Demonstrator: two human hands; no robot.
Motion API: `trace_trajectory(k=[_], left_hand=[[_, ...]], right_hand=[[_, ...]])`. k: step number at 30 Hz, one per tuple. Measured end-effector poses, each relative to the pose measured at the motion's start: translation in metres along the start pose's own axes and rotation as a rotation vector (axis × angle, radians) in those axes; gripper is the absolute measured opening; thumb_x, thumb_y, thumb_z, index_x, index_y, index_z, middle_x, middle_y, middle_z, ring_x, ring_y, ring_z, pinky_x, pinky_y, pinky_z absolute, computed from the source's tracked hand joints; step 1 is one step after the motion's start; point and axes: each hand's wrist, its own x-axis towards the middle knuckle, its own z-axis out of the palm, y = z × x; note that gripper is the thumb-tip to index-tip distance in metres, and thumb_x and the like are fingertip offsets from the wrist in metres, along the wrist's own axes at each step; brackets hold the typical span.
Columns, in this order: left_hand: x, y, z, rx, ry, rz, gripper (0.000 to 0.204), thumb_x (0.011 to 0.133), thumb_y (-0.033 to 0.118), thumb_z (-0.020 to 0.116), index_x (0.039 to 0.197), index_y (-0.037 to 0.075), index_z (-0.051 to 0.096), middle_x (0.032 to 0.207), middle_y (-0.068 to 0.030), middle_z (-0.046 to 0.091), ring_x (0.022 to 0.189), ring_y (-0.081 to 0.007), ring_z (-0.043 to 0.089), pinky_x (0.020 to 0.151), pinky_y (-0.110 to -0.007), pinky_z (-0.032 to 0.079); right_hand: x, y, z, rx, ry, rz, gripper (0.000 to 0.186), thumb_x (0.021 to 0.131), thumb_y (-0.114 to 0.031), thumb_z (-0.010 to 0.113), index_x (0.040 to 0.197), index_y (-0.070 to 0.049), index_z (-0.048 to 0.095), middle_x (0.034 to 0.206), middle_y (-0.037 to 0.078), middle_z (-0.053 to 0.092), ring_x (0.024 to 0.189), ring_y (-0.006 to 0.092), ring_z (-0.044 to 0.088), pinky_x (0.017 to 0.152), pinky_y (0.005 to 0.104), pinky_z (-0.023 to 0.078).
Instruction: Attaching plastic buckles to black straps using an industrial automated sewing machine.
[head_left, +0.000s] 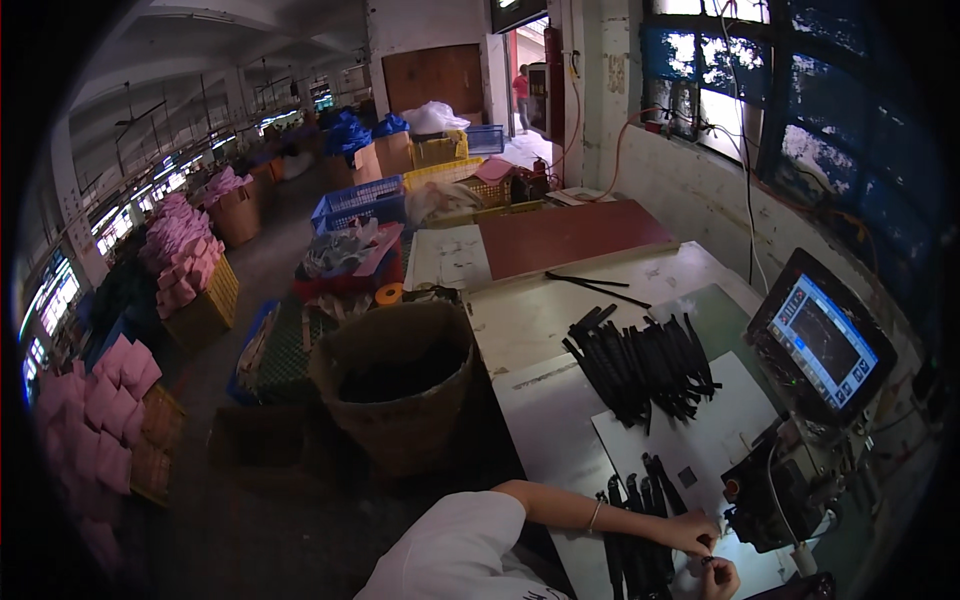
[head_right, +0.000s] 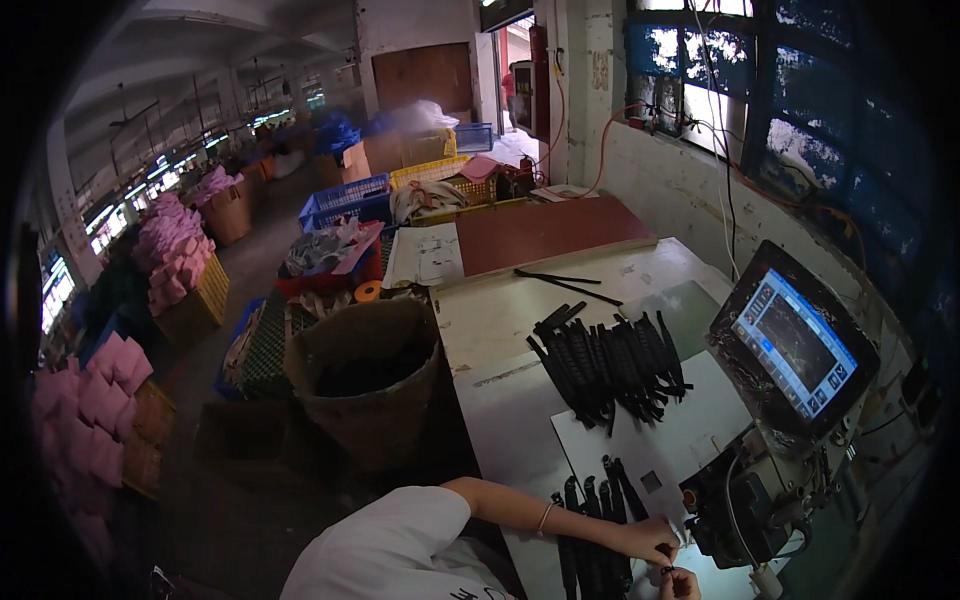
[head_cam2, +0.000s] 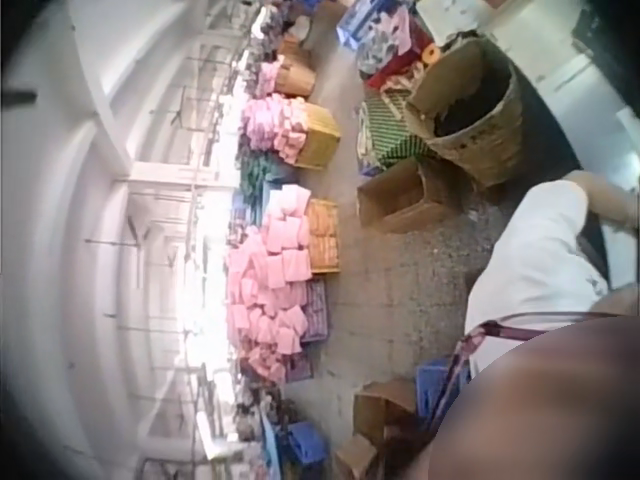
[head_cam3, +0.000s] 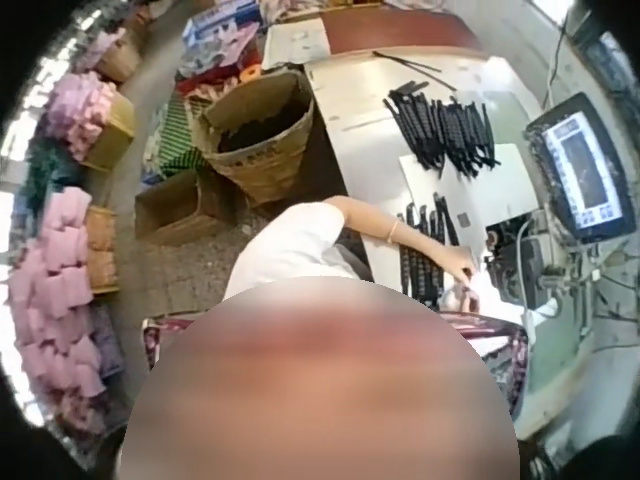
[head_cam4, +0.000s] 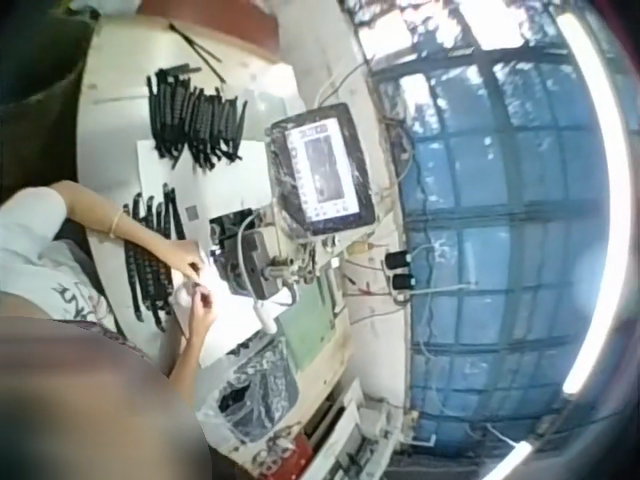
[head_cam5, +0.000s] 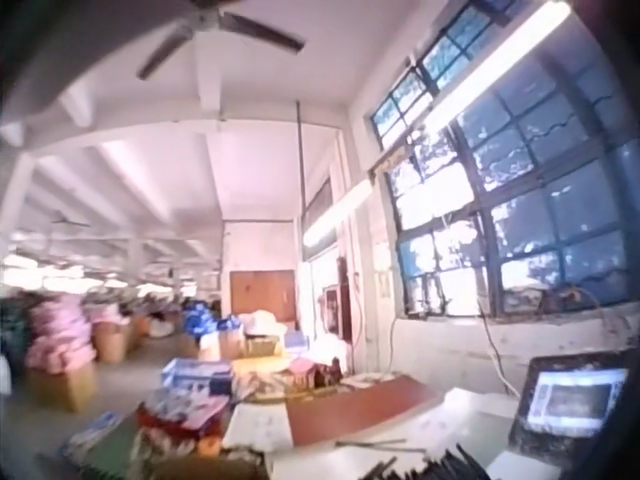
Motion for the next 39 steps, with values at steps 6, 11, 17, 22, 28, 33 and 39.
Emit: trace_trajectory(k=[6,11,17,22,28,33,39], left_hand=[[-0.007,-0.002,0.001,-0.002,0.038,0.023,0.010,0.073,0.014,0.066,0.077,0.005,0.065,0.068,-0.0077,0.063,0.066,-0.0206,0.060,0.064,-0.032,0.044],[-0.007,0.031,-0.034,0.350,0.227,0.000,0.013,0.070,0.018,0.072,0.078,0.007,0.068,0.075,-0.0068,0.066,0.069,-0.0204,0.057,0.071,-0.030,0.043],[0.010,0.018,-0.019,0.202,0.077,-0.175,0.012,0.073,0.010,0.071,0.081,0.003,0.067,0.078,-0.0048,0.067,0.071,-0.0111,0.062,0.074,-0.025,0.045],[0.008,0.023,-0.014,0.242,0.069,-0.134,0.010,0.073,0.016,0.071,0.078,0.008,0.067,0.074,-0.0008,0.066,0.072,-0.0132,0.061,0.094,-0.034,0.030],[-0.008,0.029,-0.011,0.355,0.084,-0.015,0.009,0.072,0.019,0.070,0.076,0.012,0.067,0.076,-0.0001,0.066,0.076,-0.0157,0.061,0.095,-0.039,0.030],[-0.019,0.028,-0.005,0.354,0.109,0.005,0.011,0.073,0.020,0.069,0.077,0.010,0.067,0.073,-0.0008,0.065,0.072,-0.0166,0.061,0.093,-0.038,0.032],[-0.018,0.033,-0.012,0.301,0.055,-0.116,0.011,0.074,0.021,0.069,0.078,0.010,0.067,0.076,-0.0022,0.065,0.076,-0.0174,0.060,0.092,-0.037,0.034]], right_hand=[[-0.007,-0.058,0.024,-0.161,0.386,0.007,0.008,0.079,0.002,0.057,0.075,0.001,0.051,0.066,0.003,0.053,0.060,0.0082,0.050,0.057,0.0220,0.043],[0.013,-0.090,0.070,-0.381,0.470,-0.159,0.008,0.078,-0.005,0.061,0.078,0.001,0.055,0.062,0.009,0.059,0.054,0.0120,0.056,0.052,0.0253,0.045],[0.014,-0.086,0.063,-0.423,0.625,-0.172,0.012,0.075,-0.006,0.064,0.077,0.000,0.054,0.060,0.009,0.057,0.052,0.0156,0.057,0.051,0.0262,0.046],[0.011,-0.085,0.062,-0.451,0.620,-0.234,0.011,0.074,-0.005,0.064,0.076,0.000,0.054,0.061,0.011,0.056,0.052,0.0201,0.057,0.050,0.0285,0.045],[0.003,-0.077,0.073,-0.634,0.580,-0.339,0.012,0.073,-0.007,0.065,0.073,-0.002,0.054,0.065,0.014,0.053,0.058,0.0299,0.055,0.052,0.0372,0.044],[-0.006,-0.076,0.078,-0.649,0.587,-0.373,0.013,0.074,-0.008,0.066,0.074,-0.001,0.055,0.063,0.013,0.055,0.055,0.0279,0.056,0.050,0.0350,0.045],[-0.009,-0.076,0.082,-0.587,0.597,-0.316,0.013,0.073,-0.007,0.066,0.076,0.000,0.055,0.062,0.013,0.056,0.053,0.0271,0.057,0.050,0.0338,0.045]])
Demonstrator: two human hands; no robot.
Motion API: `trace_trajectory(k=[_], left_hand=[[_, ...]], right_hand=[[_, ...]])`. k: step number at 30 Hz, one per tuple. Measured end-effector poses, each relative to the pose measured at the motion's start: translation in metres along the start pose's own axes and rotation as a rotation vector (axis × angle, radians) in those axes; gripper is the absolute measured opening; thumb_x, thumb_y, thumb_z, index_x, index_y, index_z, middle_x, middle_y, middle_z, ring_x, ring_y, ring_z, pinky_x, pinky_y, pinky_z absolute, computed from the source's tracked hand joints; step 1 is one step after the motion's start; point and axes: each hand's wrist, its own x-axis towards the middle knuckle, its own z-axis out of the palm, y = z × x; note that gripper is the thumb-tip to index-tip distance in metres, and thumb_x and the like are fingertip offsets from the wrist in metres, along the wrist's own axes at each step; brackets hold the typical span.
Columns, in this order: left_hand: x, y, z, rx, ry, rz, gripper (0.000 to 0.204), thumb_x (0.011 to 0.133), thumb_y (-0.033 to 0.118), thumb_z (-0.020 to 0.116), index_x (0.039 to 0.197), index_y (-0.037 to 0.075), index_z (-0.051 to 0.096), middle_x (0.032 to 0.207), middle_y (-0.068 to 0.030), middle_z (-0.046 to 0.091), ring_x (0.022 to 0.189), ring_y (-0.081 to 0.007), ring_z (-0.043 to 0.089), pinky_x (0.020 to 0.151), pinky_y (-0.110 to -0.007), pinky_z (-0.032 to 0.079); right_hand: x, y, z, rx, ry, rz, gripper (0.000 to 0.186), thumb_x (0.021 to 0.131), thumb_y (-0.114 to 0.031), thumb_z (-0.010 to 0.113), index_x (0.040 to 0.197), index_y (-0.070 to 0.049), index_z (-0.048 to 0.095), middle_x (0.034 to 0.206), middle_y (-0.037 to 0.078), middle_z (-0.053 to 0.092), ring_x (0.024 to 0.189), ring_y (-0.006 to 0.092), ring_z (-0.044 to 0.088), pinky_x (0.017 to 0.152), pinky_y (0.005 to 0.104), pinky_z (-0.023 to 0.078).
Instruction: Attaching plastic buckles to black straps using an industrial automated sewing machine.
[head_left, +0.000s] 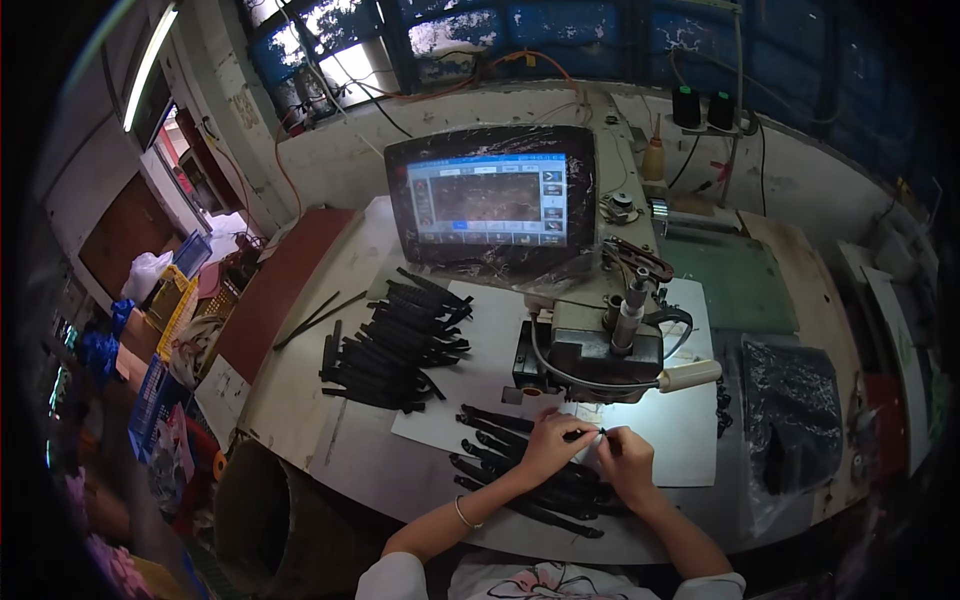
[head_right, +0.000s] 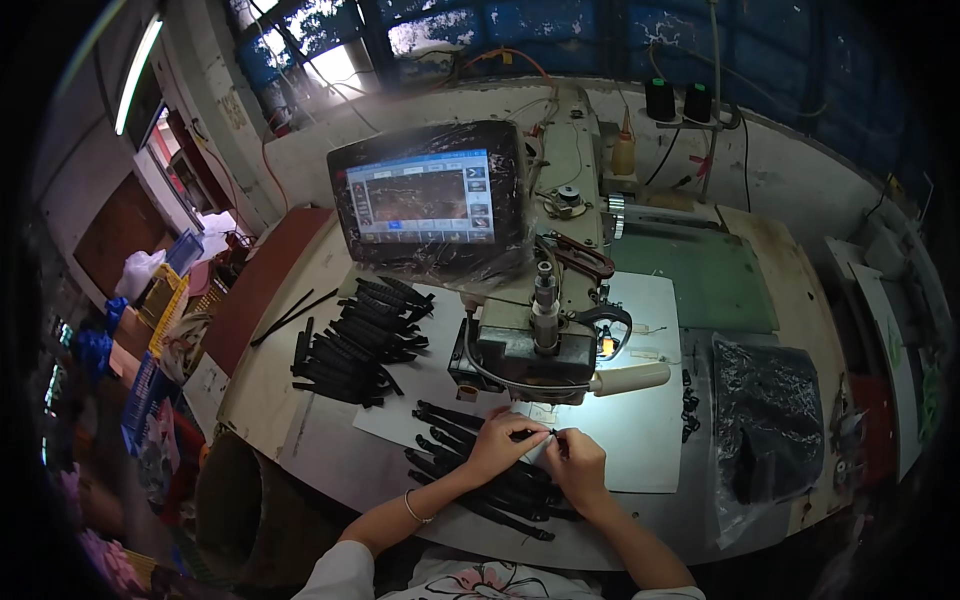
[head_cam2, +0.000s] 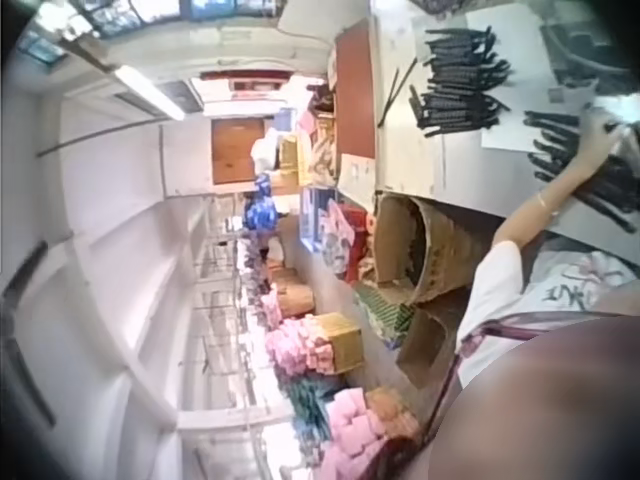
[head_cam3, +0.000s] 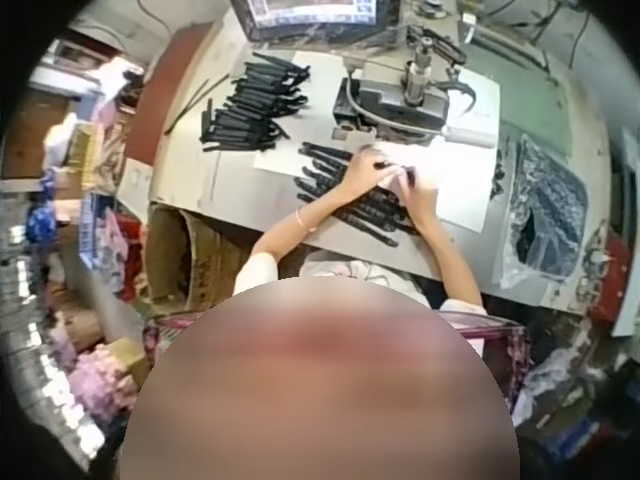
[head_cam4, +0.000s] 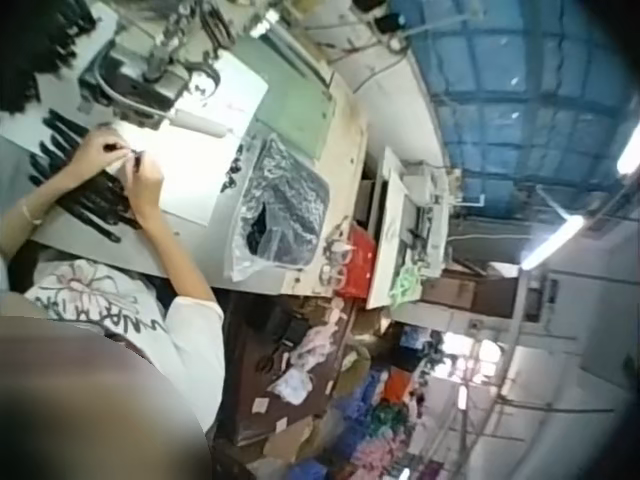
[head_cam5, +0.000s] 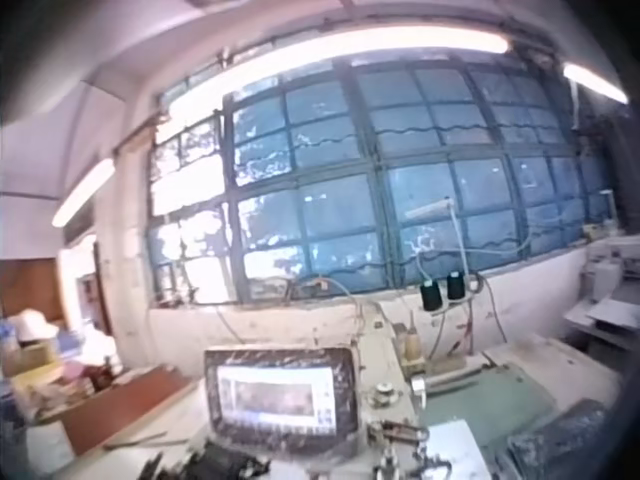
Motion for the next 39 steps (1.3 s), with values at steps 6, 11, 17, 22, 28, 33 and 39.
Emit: trace_trajectory(k=[6,11,17,22,28,33,39], left_hand=[[0.016,-0.009,0.000,-0.013,0.012,-0.027,0.012,0.070,0.021,0.070,0.074,0.010,0.066,0.072,-0.0035,0.064,0.071,-0.0199,0.059,0.092,-0.039,0.032],[0.023,0.000,-0.006,0.066,0.009,-0.037,0.009,0.071,0.016,0.071,0.071,0.008,0.066,0.069,-0.0017,0.064,0.066,-0.0169,0.056,0.086,-0.032,0.034],[0.017,-0.002,0.001,0.039,-0.032,-0.047,0.008,0.071,0.014,0.071,0.075,0.008,0.066,0.071,-0.0011,0.064,0.066,-0.0148,0.054,0.087,-0.030,0.033],[0.011,0.001,0.001,0.130,0.020,-0.005,0.009,0.072,0.018,0.071,0.075,0.010,0.067,0.069,-0.0001,0.063,0.068,-0.0161,0.055,0.090,-0.035,0.030],[0.014,-0.008,-0.006,0.175,-0.045,0.011,0.009,0.072,0.018,0.070,0.076,0.011,0.067,0.073,0.0010,0.064,0.070,-0.0155,0.056,0.093,-0.035,0.029],[0.014,-0.003,-0.002,0.107,-0.014,0.045,0.010,0.072,0.018,0.070,0.076,0.010,0.067,0.075,0.0010,0.064,0.076,-0.0171,0.057,0.094,-0.036,0.030],[0.025,-0.004,-0.019,-0.039,-0.184,-0.066,0.020,0.071,0.018,0.070,0.087,0.008,0.065,0.081,-0.0014,0.064,0.078,-0.0181,0.057,0.092,-0.033,0.031]], right_hand=[[0.013,0.007,0.007,0.002,-0.022,0.061,0.012,0.073,-0.007,0.065,0.076,-0.001,0.055,0.064,0.014,0.055,0.058,0.0307,0.056,0.052,0.0361,0.045],[0.022,0.006,0.010,0.014,0.000,-0.036,0.012,0.072,-0.005,0.066,0.076,-0.001,0.055,0.066,0.013,0.055,0.058,0.0276,0.056,0.052,0.0342,0.046],[0.013,0.011,0.005,-0.021,-0.003,-0.053,0.012,0.072,-0.004,0.065,0.077,-0.001,0.055,0.067,0.012,0.056,0.059,0.0266,0.056,0.052,0.0338,0.046],[0.007,0.007,0.006,0.001,-0.009,-0.095,0.012,0.073,-0.004,0.065,0.079,0.000,0.055,0.068,0.012,0.056,0.059,0.0264,0.057,0.053,0.0334,0.046],[0.009,0.011,0.002,0.076,-0.034,0.076,0.012,0.074,-0.003,0.064,0.082,0.001,0.056,0.068,0.012,0.056,0.059,0.0257,0.057,0.053,0.0324,0.046],[0.011,0.011,0.004,0.102,-0.031,0.021,0.011,0.075,-0.003,0.063,0.083,0.001,0.057,0.069,0.013,0.057,0.058,0.0248,0.057,0.052,0.0310,0.046],[0.015,0.023,-0.007,0.506,-0.319,0.286,0.012,0.083,-0.005,0.057,0.093,0.002,0.056,0.075,0.008,0.060,0.062,0.0124,0.058,0.056,0.0234,0.046]])
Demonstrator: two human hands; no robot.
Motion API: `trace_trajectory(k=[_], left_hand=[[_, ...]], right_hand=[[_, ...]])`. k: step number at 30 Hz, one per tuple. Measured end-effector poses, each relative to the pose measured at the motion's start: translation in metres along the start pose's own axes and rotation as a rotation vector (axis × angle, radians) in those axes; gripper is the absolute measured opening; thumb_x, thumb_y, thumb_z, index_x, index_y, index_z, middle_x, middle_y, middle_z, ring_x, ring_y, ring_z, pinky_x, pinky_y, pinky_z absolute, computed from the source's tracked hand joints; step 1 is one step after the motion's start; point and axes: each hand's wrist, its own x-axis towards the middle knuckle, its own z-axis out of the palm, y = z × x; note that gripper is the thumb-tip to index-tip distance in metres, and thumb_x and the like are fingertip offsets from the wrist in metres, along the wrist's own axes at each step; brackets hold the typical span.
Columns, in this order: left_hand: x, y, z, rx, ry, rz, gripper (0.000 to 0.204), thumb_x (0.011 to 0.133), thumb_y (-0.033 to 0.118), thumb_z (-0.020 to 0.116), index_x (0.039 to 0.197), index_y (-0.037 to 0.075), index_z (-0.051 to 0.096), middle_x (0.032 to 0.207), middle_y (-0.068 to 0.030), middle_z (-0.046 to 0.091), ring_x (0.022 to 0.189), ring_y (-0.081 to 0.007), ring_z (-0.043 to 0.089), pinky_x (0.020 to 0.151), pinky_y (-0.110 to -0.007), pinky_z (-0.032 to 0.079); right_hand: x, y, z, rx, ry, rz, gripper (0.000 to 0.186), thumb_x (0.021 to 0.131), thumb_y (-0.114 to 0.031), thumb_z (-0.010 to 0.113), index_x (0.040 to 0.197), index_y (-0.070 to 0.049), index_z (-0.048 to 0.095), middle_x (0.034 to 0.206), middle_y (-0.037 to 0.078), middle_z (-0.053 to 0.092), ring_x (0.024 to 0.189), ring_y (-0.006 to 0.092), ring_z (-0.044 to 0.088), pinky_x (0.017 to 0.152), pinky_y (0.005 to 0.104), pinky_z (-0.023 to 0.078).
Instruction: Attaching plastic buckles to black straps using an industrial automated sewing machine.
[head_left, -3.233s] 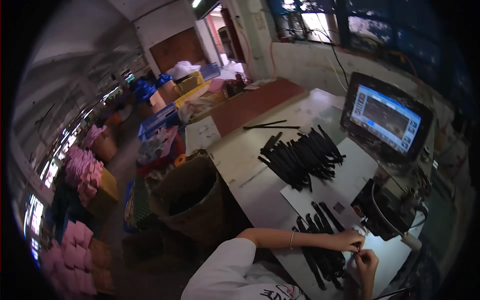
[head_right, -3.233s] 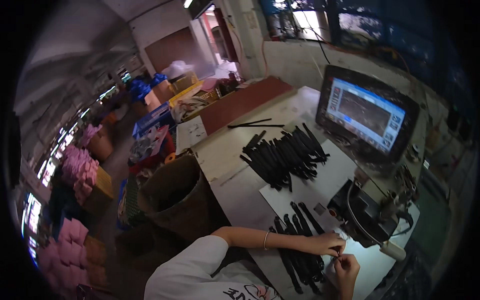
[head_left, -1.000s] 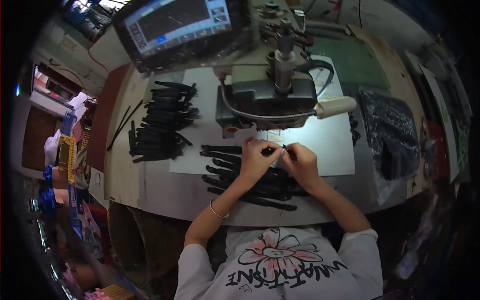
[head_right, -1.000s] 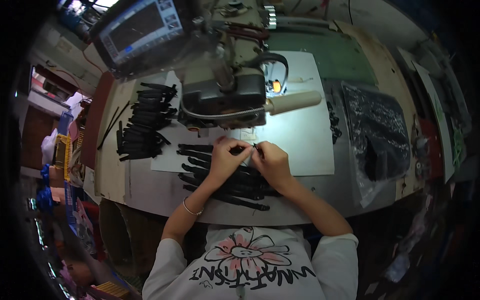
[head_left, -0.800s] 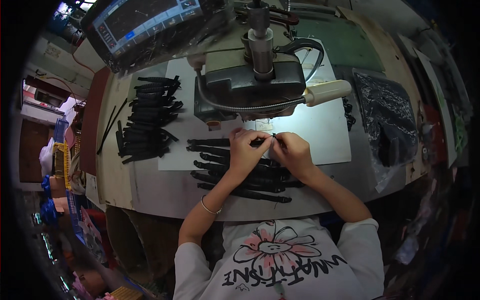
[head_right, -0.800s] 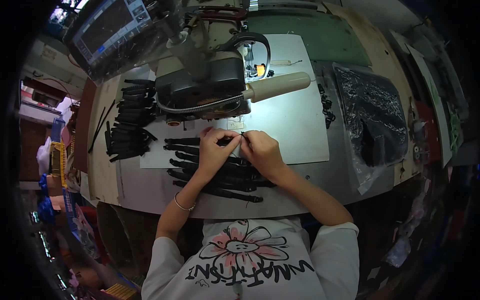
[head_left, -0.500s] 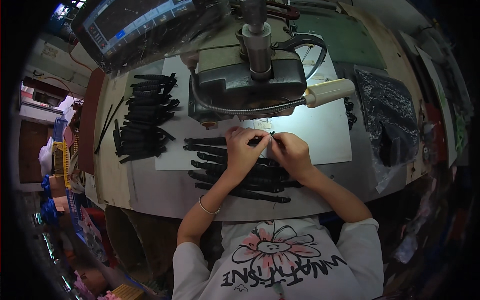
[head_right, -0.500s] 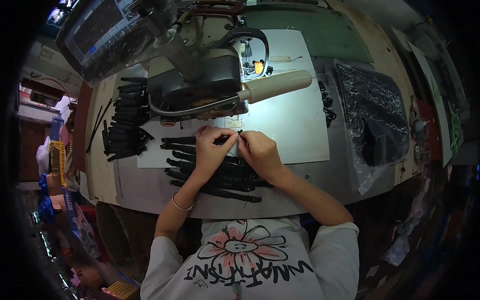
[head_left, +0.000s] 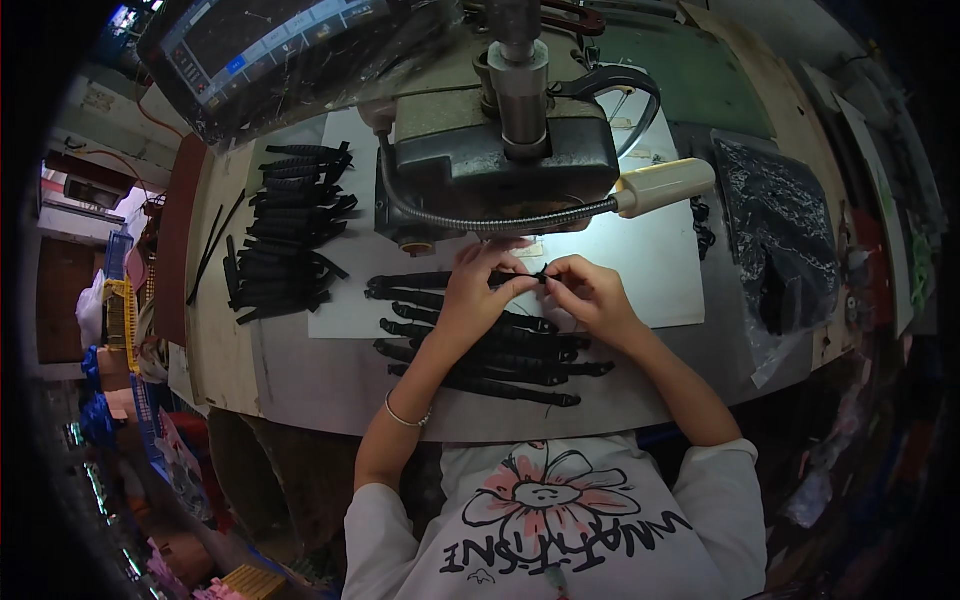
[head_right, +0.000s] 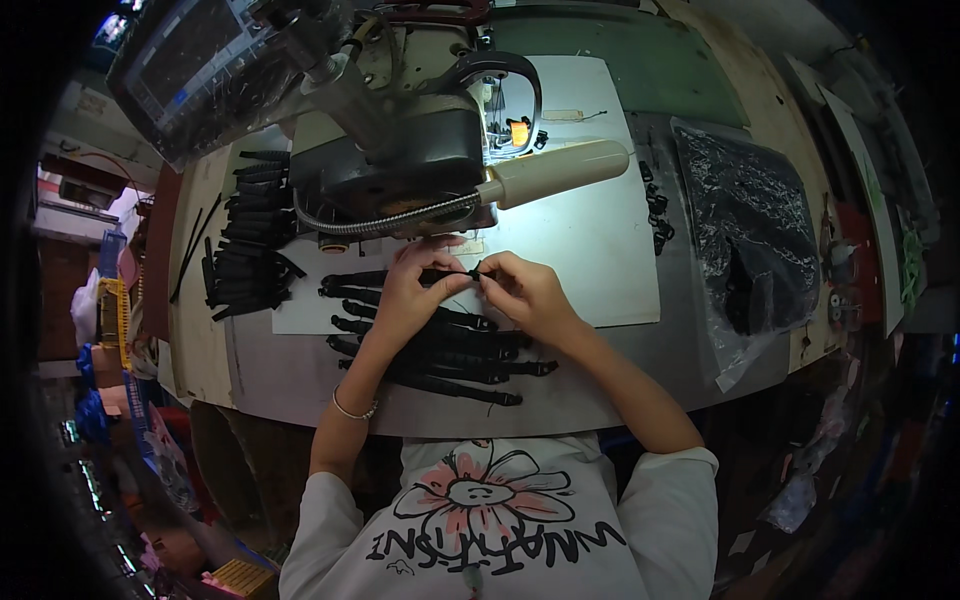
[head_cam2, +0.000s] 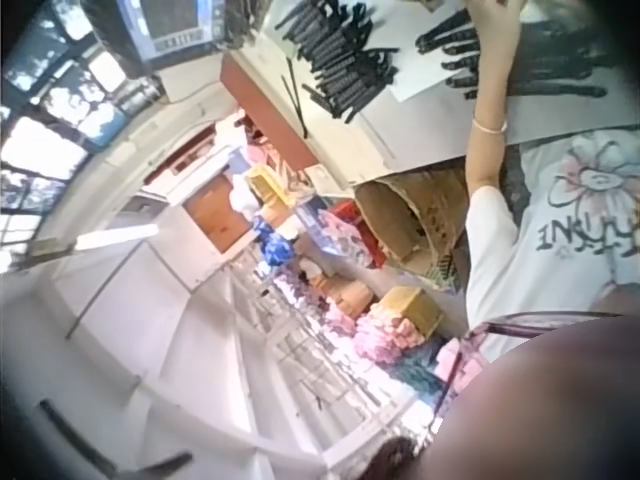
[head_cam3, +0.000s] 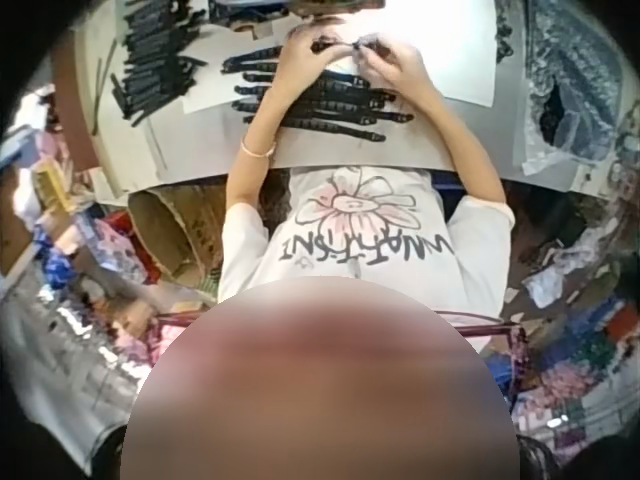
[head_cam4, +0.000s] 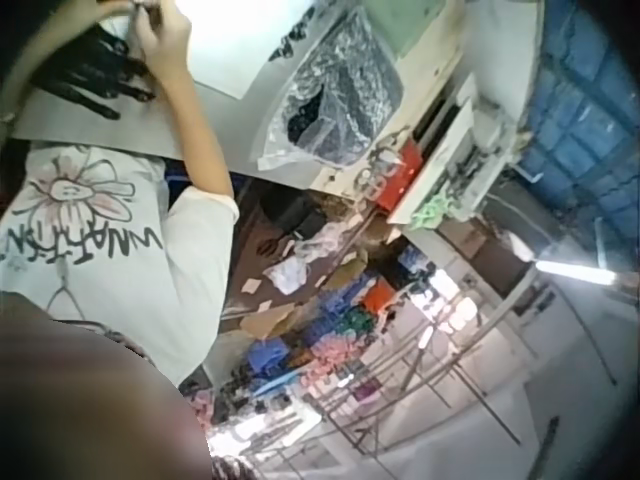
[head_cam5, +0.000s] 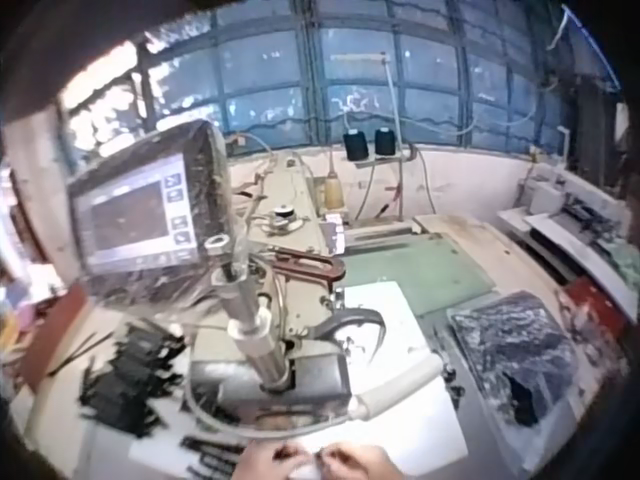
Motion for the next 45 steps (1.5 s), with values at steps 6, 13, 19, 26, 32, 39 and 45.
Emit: trace_trajectory(k=[6,13,19,26,32,39,45], left_hand=[[0.002,-0.008,-0.014,0.036,-0.220,0.128,0.021,0.073,0.024,0.068,0.088,0.009,0.065,0.078,-0.0020,0.062,0.085,-0.0189,0.052,0.092,-0.032,0.031],[0.000,-0.008,-0.013,0.201,-0.205,0.229,0.017,0.071,0.023,0.070,0.082,0.011,0.065,0.076,-0.0018,0.061,0.080,-0.0205,0.052,0.091,-0.032,0.031],[0.006,-0.010,-0.008,0.290,-0.035,0.338,0.027,0.072,0.018,0.068,0.097,0.012,0.062,0.083,-0.0053,0.059,0.088,-0.0226,0.055,0.092,-0.037,0.035],[0.024,-0.032,-0.006,0.671,0.029,0.670,0.025,0.076,0.006,0.058,0.100,0.003,0.059,0.089,-0.0088,0.060,0.083,-0.0222,0.060,0.073,-0.031,0.050],[0.024,-0.038,-0.015,0.835,-0.163,0.510,0.021,0.079,0.006,0.056,0.099,0.002,0.058,0.091,-0.0098,0.061,0.084,-0.0244,0.060,0.068,-0.030,0.051],[0.027,-0.047,-0.011,0.732,0.017,0.677,0.018,0.078,0.007,0.057,0.096,0.004,0.060,0.086,-0.0080,0.062,0.081,-0.0237,0.060,0.065,-0.032,0.051],[0.026,-0.046,-0.003,0.477,0.154,0.392,0.020,0.076,0.012,0.065,0.096,0.010,0.063,0.089,-0.0104,0.060,0.068,-0.0274,0.060,0.059,-0.034,0.048]], right_hand=[[0.002,-0.006,-0.008,0.413,-0.216,0.248,0.015,0.087,-0.005,0.053,0.100,0.002,0.055,0.083,0.003,0.060,0.070,0.0058,0.057,0.063,0.0187,0.046],[0.004,-0.010,-0.010,0.096,-0.251,0.204,0.013,0.085,-0.008,0.060,0.094,0.002,0.060,0.079,0.001,0.060,0.069,0.0047,0.053,0.061,0.0181,0.043],[0.022,0.007,-0.016,0.150,-0.190,0.257,0.013,0.085,-0.011,0.060,0.085,0.002,0.061,0.073,0.000,0.059,0.065,0.0041,0.051,0.058,0.0186,0.042],[0.071,0.023,-0.020,0.038,-0.048,0.358,0.020,0.078,-0.014,0.063,0.064,0.000,0.060,0.058,0.007,0.061,0.053,0.0109,0.055,0.053,0.0242,0.044],[0.079,0.023,-0.015,-0.198,-0.086,0.504,0.023,0.076,-0.020,0.063,0.059,-0.004,0.062,0.057,0.005,0.062,0.055,0.0143,0.058,0.058,0.0285,0.046],[0.078,0.033,-0.013,-0.238,-0.035,0.464,0.023,0.076,-0.022,0.061,0.060,-0.005,0.063,0.058,0.005,0.063,0.057,0.0154,0.059,0.060,0.0291,0.046],[0.081,0.021,-0.012,-0.211,-0.056,0.564,0.023,0.075,-0.022,0.061,0.058,-0.006,0.063,0.057,0.004,0.062,0.056,0.0150,0.058,0.060,0.0297,0.046]])
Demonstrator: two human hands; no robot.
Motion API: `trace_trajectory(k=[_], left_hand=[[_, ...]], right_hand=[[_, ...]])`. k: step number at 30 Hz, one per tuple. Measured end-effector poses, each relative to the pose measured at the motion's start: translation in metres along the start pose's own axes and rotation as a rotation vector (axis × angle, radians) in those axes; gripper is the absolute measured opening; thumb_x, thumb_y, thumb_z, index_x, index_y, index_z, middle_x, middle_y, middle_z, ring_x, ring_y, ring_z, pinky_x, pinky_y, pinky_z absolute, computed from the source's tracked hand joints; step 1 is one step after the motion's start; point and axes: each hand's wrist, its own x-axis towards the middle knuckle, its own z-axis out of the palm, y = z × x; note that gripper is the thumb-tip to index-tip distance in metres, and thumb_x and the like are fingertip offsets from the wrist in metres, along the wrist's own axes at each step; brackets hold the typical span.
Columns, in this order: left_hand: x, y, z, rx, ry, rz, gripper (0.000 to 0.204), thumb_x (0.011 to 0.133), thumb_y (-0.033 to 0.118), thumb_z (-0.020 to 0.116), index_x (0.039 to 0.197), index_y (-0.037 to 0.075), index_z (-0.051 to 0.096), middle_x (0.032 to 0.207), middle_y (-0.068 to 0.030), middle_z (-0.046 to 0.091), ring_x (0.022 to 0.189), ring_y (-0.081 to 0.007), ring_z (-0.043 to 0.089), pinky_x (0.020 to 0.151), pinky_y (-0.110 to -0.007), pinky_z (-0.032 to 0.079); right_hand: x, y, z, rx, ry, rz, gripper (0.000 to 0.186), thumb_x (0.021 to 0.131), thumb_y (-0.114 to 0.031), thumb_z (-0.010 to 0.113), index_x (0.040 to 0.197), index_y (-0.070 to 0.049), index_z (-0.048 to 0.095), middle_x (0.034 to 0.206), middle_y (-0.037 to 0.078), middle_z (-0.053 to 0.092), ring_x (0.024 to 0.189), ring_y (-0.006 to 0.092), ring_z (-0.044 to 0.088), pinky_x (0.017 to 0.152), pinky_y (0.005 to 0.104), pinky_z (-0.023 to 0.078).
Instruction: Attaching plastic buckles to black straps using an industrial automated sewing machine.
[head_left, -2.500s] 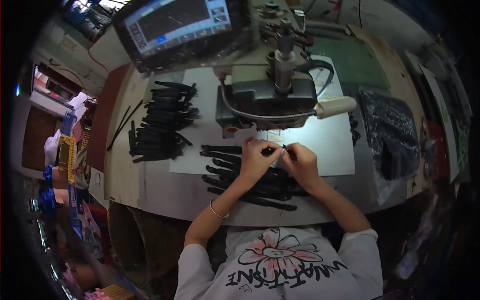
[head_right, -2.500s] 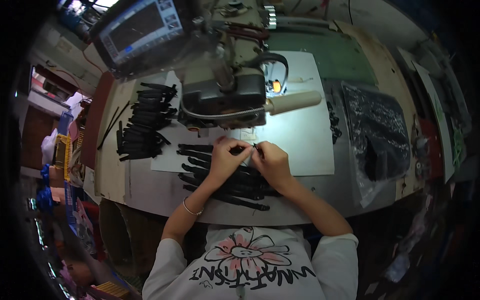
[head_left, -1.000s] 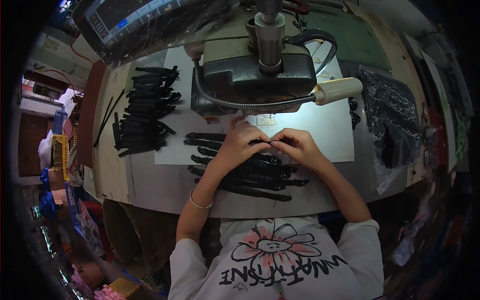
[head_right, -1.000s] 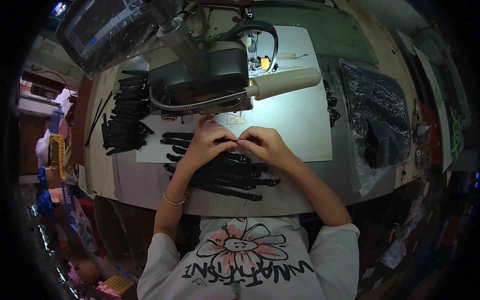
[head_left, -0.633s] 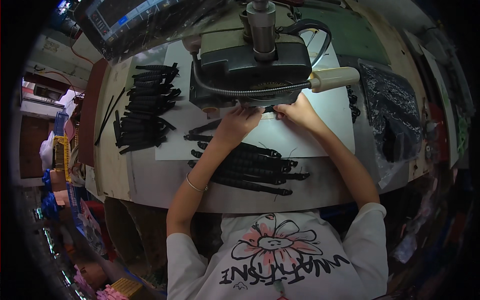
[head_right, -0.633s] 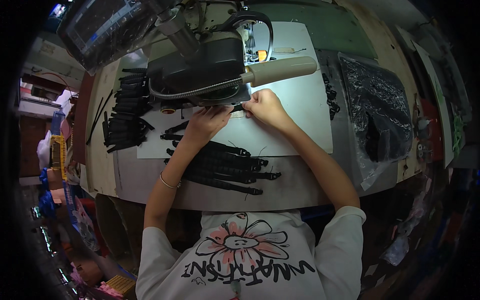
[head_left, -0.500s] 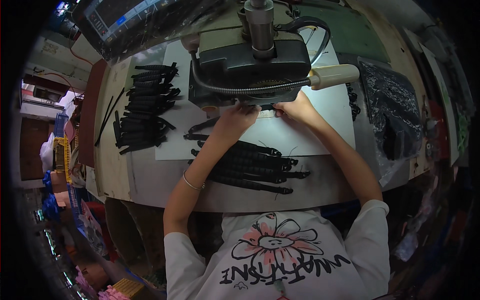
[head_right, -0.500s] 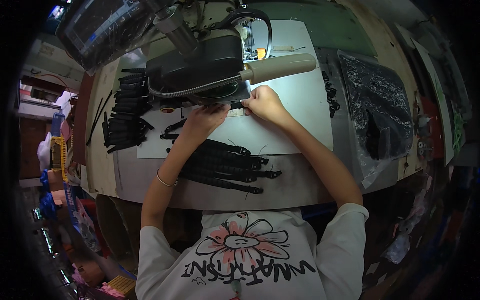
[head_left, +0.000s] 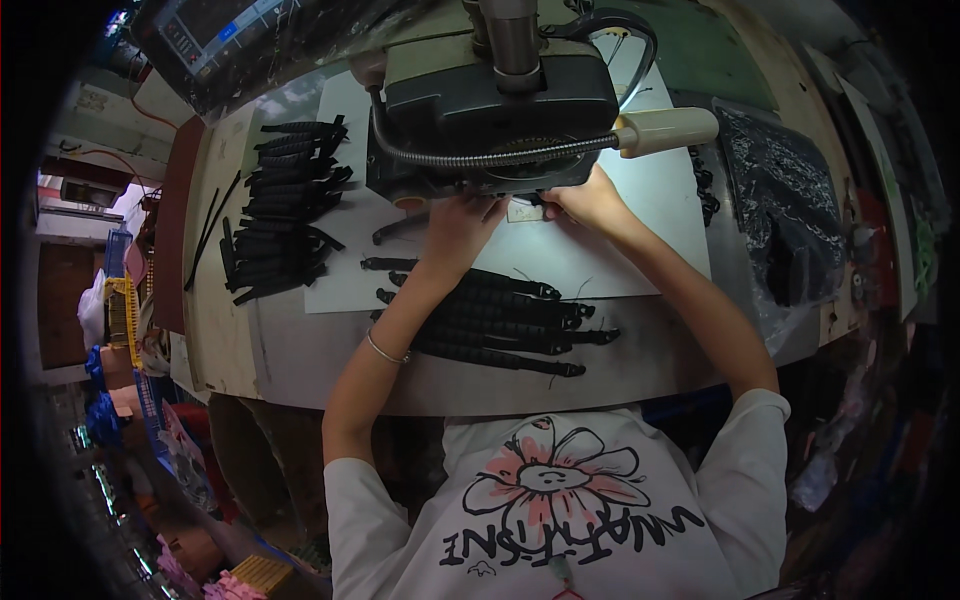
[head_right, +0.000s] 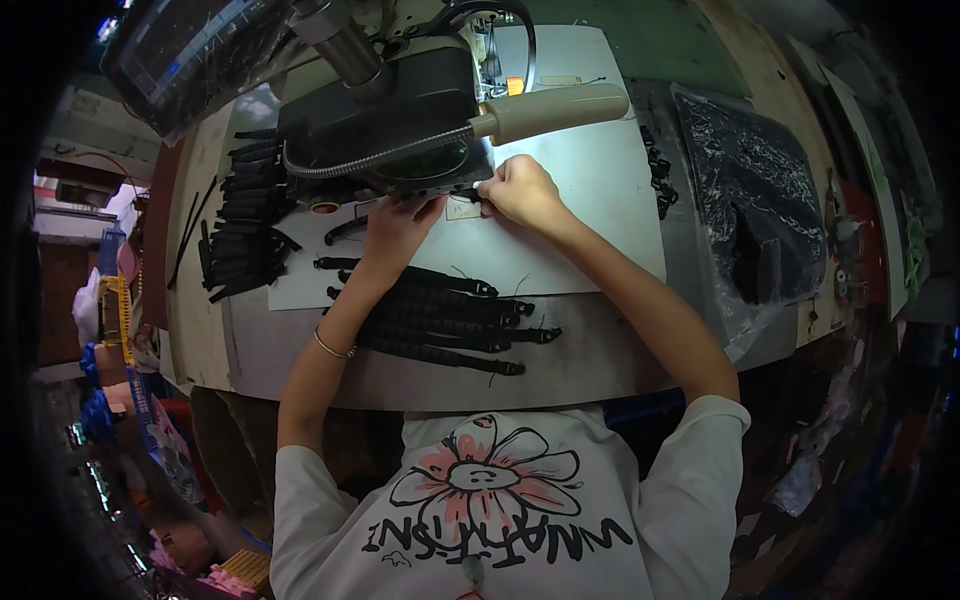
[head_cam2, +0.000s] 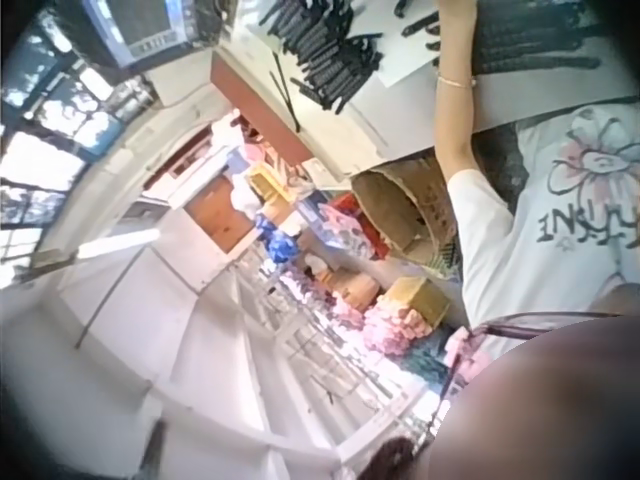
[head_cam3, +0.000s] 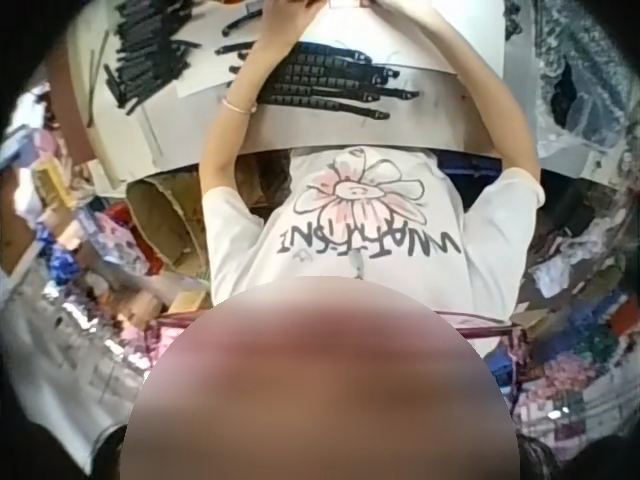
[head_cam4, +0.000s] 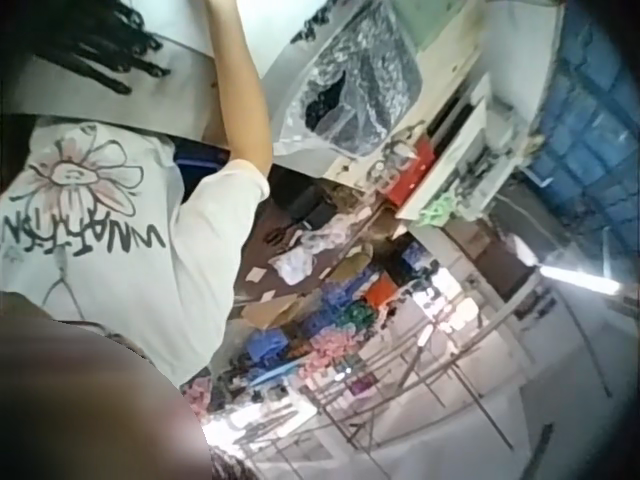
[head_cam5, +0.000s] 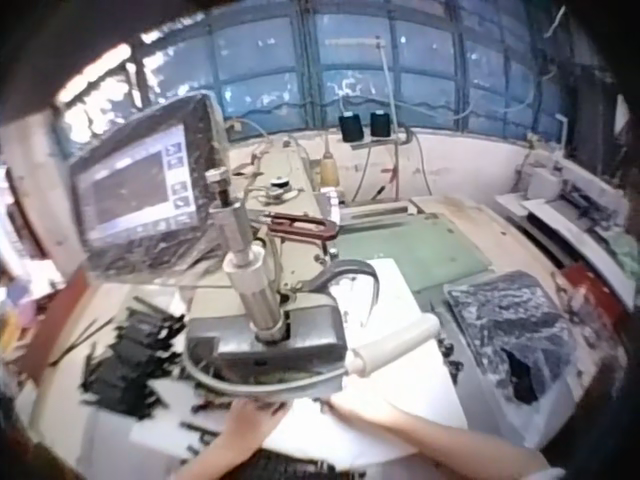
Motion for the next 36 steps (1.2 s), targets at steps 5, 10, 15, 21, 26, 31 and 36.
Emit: trace_trajectory(k=[5,10,15,21,26,31,36], left_hand=[[0.000,0.000,0.002,-0.010,-0.054,0.168,0.021,0.077,0.007,0.061,0.099,0.007,0.061,0.090,-0.0081,0.059,0.080,-0.0247,0.060,0.071,-0.033,0.047],[0.004,0.008,-0.006,0.139,-0.157,0.365,0.025,0.077,0.002,0.056,0.101,0.001,0.059,0.088,-0.0053,0.057,0.090,-0.0204,0.056,0.081,-0.033,0.045],[0.003,0.004,-0.005,0.185,-0.186,0.371,0.036,0.074,0.006,0.057,0.109,0.009,0.060,0.094,-0.0023,0.056,0.088,-0.0172,0.057,0.076,-0.029,0.044],[0.002,0.007,-0.006,0.175,-0.177,0.366,0.028,0.076,0.004,0.057,0.104,0.000,0.058,0.091,-0.0070,0.058,0.091,-0.0202,0.057,0.081,-0.033,0.046],[-0.006,0.011,-0.008,0.135,-0.254,0.233,0.035,0.074,0.000,0.053,0.109,0.003,0.057,0.100,-0.0083,0.059,0.097,-0.0234,0.056,0.082,-0.034,0.046],[-0.009,0.014,-0.010,0.098,-0.304,0.132,0.047,0.072,-0.004,0.049,0.117,0.007,0.054,0.107,-0.0089,0.057,0.102,-0.0276,0.053,0.087,-0.036,0.044],[-0.008,0.012,-0.012,0.139,-0.309,0.135,0.050,0.072,-0.004,0.046,0.121,0.006,0.050,0.112,-0.0116,0.054,0.107,-0.0314,0.049,0.092,-0.038,0.039]], right_hand=[[-0.002,0.001,0.001,-0.081,0.046,-0.035,0.025,0.074,-0.024,0.060,0.055,-0.007,0.062,0.056,0.004,0.062,0.055,0.0157,0.058,0.060,0.0307,0.046],[-0.024,-0.009,0.007,-0.360,0.320,-0.238,0.017,0.070,-0.022,0.061,0.066,-0.006,0.063,0.061,0.008,0.061,0.060,0.0259,0.056,0.062,0.0359,0.044],[-0.027,0.009,0.007,-0.446,0.426,-0.530,0.023,0.069,-0.021,0.067,0.083,-0.005,0.061,0.072,0.009,0.055,0.076,0.0264,0.048,0.067,0.0377,0.034],[-0.028,0.020,0.006,-0.456,0.415,-0.846,0.012,0.075,-0.012,0.063,0.083,-0.004,0.060,0.086,0.008,0.054,0.085,0.0247,0.048,0.072,0.0353,0.036],[-0.030,0.022,0.004,-0.481,0.403,-0.878,0.013,0.076,-0.011,0.063,0.084,-0.002,0.059,0.089,0.008,0.053,0.089,0.0250,0.047,0.073,0.0347,0.036],[-0.029,0.023,0.005,-0.480,0.448,-0.878,0.014,0.075,-0.012,0.064,0.083,-0.001,0.059,0.089,0.009,0.053,0.088,0.0261,0.048,0.074,0.0361,0.035],[-0.018,0.032,0.006,-0.459,0.412,-0.830,0.014,0.075,-0.012,0.064,0.082,-0.001,0.059,0.088,0.011,0.054,0.089,0.0270,0.048,0.077,0.0378,0.035]])
